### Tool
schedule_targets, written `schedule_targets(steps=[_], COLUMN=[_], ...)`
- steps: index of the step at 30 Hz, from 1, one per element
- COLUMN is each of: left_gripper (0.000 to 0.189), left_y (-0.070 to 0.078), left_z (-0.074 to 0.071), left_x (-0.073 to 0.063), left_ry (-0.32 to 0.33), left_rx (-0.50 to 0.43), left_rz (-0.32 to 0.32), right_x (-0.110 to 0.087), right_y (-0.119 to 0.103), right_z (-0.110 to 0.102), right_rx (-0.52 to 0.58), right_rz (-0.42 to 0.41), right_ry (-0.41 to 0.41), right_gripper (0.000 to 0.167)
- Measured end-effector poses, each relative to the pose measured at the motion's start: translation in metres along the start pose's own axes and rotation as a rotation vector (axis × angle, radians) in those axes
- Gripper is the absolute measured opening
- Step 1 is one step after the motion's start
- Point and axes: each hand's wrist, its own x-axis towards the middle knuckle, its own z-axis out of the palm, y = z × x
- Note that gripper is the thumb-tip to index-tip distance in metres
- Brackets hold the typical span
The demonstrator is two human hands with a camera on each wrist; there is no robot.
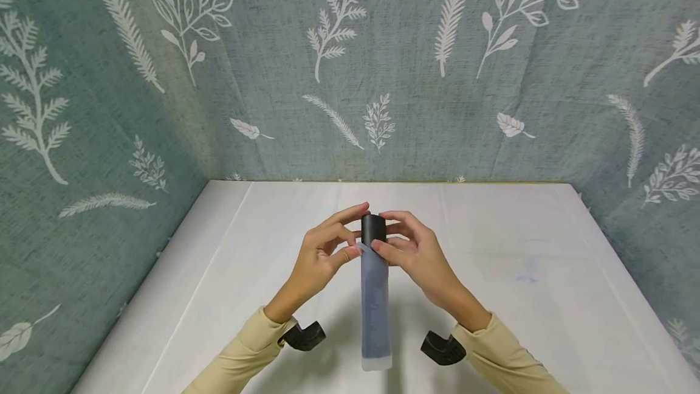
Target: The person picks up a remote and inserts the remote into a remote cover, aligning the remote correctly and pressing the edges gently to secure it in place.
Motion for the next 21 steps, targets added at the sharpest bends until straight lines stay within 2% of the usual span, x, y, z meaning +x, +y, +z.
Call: schedule_targets(steps=[3, 6, 12, 16, 21], left_gripper=[0.019, 0.015, 0.006, 0.017, 0.028], left_y=[-0.003, -0.005, -0.01, -0.019, -0.036], left_z=[0.001, 0.003, 0.0, -0.004, -0.008], left_x=[0.0, -0.001, -0.003, -0.007, -0.012], left_ry=[0.027, 0.03, -0.012, -0.023, 0.0], left_rx=[-0.04, -0.053, -0.066, -0.115, -0.214], left_rz=[-0.026, -0.06, -0.097, -0.104, -0.112], right_x=[-0.001, -0.003, -0.005, -0.006, -0.006], right_y=[0.0, 0.0, 0.005, 0.005, 0.004], right_z=[0.001, 0.001, 0.002, 0.003, 0.005], right_rx=[0.042, 0.076, 0.062, 0.071, 0.086], right_rz=[0.059, 0.098, 0.096, 0.095, 0.087], right_ry=[-0.051, -0.071, -0.048, -0.041, -0.048], right_gripper=[0.057, 0.061, 0.059, 0.059, 0.06])
